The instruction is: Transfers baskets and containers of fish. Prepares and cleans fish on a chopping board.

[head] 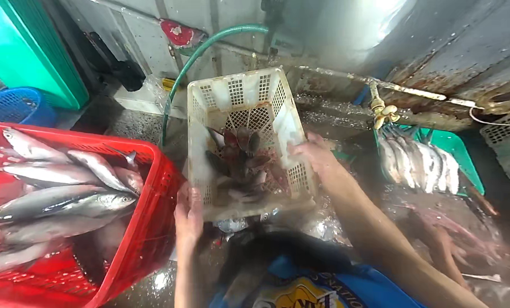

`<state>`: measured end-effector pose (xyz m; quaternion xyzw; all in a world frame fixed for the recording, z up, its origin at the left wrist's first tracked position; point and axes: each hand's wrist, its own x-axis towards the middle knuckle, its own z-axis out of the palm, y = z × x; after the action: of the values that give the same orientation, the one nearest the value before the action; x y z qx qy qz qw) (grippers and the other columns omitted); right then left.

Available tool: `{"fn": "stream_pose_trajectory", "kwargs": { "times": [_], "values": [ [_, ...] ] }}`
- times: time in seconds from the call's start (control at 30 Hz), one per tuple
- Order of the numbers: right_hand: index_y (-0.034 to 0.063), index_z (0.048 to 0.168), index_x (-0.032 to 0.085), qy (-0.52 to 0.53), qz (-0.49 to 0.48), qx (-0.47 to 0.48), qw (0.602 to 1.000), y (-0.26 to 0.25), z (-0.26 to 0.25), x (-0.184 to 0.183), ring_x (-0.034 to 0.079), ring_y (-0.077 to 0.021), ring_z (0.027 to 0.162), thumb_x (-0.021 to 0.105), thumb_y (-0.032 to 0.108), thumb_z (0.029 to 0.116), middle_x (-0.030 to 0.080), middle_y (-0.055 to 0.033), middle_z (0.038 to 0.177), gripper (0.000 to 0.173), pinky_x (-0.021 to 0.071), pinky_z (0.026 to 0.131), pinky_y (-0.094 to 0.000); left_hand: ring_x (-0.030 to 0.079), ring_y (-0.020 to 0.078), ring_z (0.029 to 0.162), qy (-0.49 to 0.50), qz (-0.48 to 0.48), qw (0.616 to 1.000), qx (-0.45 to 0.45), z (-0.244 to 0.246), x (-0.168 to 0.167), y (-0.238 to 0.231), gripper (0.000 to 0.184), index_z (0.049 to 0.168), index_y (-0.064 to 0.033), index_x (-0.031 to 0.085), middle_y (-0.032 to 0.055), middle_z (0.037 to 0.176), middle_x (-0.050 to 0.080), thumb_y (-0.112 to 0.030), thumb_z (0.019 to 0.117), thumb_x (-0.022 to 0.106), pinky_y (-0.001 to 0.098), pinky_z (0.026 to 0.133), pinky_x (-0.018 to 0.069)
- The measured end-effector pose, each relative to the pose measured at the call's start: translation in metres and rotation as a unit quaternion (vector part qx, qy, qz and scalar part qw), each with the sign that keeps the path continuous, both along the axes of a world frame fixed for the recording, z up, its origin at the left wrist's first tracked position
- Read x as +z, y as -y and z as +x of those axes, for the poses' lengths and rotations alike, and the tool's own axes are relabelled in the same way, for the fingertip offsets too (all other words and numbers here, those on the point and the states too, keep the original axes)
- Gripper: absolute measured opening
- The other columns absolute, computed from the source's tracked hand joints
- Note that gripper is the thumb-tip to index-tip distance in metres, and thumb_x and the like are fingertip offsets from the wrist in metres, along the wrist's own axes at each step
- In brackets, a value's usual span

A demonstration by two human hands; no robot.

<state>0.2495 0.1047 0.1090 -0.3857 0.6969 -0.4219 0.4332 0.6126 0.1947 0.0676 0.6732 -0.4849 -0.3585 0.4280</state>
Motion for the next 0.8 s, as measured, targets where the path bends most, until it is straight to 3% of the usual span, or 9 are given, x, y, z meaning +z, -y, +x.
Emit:
{"fn": "stream_pose_trajectory", "kwargs": {
  "times": [0.03, 0.1, 0.13, 0.23, 0.33, 0.43, 0.63, 0.8],
  "values": [
    [0.0077, 0.133, 0.060, 0.005, -0.002, 0.016, 1.000, -0.012, 0.000, 0.001, 0.071, -0.0284, 0.096, 0.075, -0.006, 0.0709, 0.071, -0.0161, 0.114, 0.065, 0.0620, 0.076, -0.0496, 0.067, 0.0144, 0.110, 0.012, 0.030, 0.999, -0.015, 0.008, 0.005, -0.002, 0.057, 0.140, -0.0048, 0.058, 0.0116, 0.123, 0.069, -0.048, 0.1035, 0.051, 0.0383, 0.097, 0.0556],
    [0.0114, 0.137, 0.059, 0.010, -0.010, 0.047, 0.999, -0.032, 0.002, 0.001, 0.072, -0.0261, 0.097, 0.073, -0.007, 0.0717, 0.071, -0.0138, 0.117, 0.070, 0.0638, 0.077, -0.0463, 0.070, 0.0175, 0.097, 0.056, 0.054, 0.997, -0.018, 0.021, 0.009, -0.004, 0.050, 0.129, -0.0056, 0.065, 0.0100, 0.108, 0.072, -0.047, 0.1008, 0.060, 0.0435, 0.088, 0.0583],
    [0.0124, 0.139, 0.059, 0.004, -0.017, 0.064, 0.998, -0.042, 0.003, 0.000, 0.072, -0.0248, 0.099, 0.072, -0.008, 0.0719, 0.071, -0.0127, 0.119, 0.072, 0.0640, 0.078, -0.0449, 0.069, 0.0213, 0.095, 0.068, 0.065, 0.996, -0.008, 0.026, 0.007, -0.006, 0.048, 0.123, -0.0053, 0.066, 0.0116, 0.105, 0.071, -0.047, 0.1002, 0.062, 0.0478, 0.087, 0.0574],
    [0.0099, 0.139, 0.058, -0.033, -0.039, 0.121, 0.991, -0.070, 0.003, 0.002, 0.073, -0.0199, 0.099, 0.070, -0.011, 0.0708, 0.072, -0.0104, 0.118, 0.072, 0.0647, 0.080, -0.0398, 0.067, 0.0341, 0.106, 0.048, 0.119, 0.991, 0.023, 0.029, -0.002, -0.024, 0.055, 0.121, -0.0065, 0.069, 0.0183, 0.113, 0.070, -0.055, 0.0971, 0.064, 0.0611, 0.093, 0.0534],
    [0.0042, 0.138, 0.056, -0.070, -0.087, 0.193, 0.975, -0.086, -0.011, 0.000, 0.072, -0.0192, 0.103, 0.069, -0.010, 0.0642, 0.071, -0.0110, 0.118, 0.076, 0.0648, 0.083, -0.0401, 0.067, 0.0248, 0.083, 0.035, 0.101, 0.991, 0.076, 0.012, 0.002, -0.051, 0.048, 0.103, -0.0079, 0.072, 0.0110, 0.090, 0.069, -0.055, 0.0952, 0.067, 0.0528, 0.078, 0.0560],
    [0.0022, 0.133, 0.055, -0.091, -0.122, 0.264, 0.952, -0.094, -0.035, 0.002, 0.071, -0.0170, 0.105, 0.071, -0.007, 0.0671, 0.070, -0.0083, 0.117, 0.069, 0.0638, 0.087, -0.0381, 0.062, 0.0155, 0.064, -0.015, 0.057, 0.990, 0.124, -0.010, -0.009, -0.086, 0.042, 0.087, -0.0080, 0.070, 0.0034, 0.072, 0.064, -0.050, 0.0924, 0.072, 0.0415, 0.063, 0.0552],
    [0.0044, 0.136, 0.051, -0.094, -0.137, 0.300, 0.939, -0.115, -0.082, 0.026, 0.068, -0.0184, 0.115, 0.068, -0.017, 0.0687, 0.066, -0.0067, 0.128, 0.073, 0.0606, 0.097, -0.0402, 0.060, 0.0118, 0.057, -0.038, -0.009, 0.983, 0.180, -0.072, -0.017, -0.137, 0.038, 0.078, -0.0107, 0.068, -0.0004, 0.064, 0.061, -0.045, 0.0929, 0.072, 0.0355, 0.056, 0.0537],
    [0.0003, 0.136, 0.052, -0.062, -0.146, 0.356, 0.921, -0.109, -0.163, 0.007, 0.065, -0.0263, 0.119, 0.074, -0.011, 0.0737, 0.065, -0.0125, 0.129, 0.067, 0.0568, 0.103, -0.0470, 0.064, 0.0108, 0.059, -0.051, -0.069, 0.966, 0.242, -0.138, -0.015, -0.199, 0.031, 0.079, -0.0109, 0.069, -0.0008, 0.066, 0.064, -0.038, 0.0927, 0.074, 0.0338, 0.056, 0.0567]
  ]
}}
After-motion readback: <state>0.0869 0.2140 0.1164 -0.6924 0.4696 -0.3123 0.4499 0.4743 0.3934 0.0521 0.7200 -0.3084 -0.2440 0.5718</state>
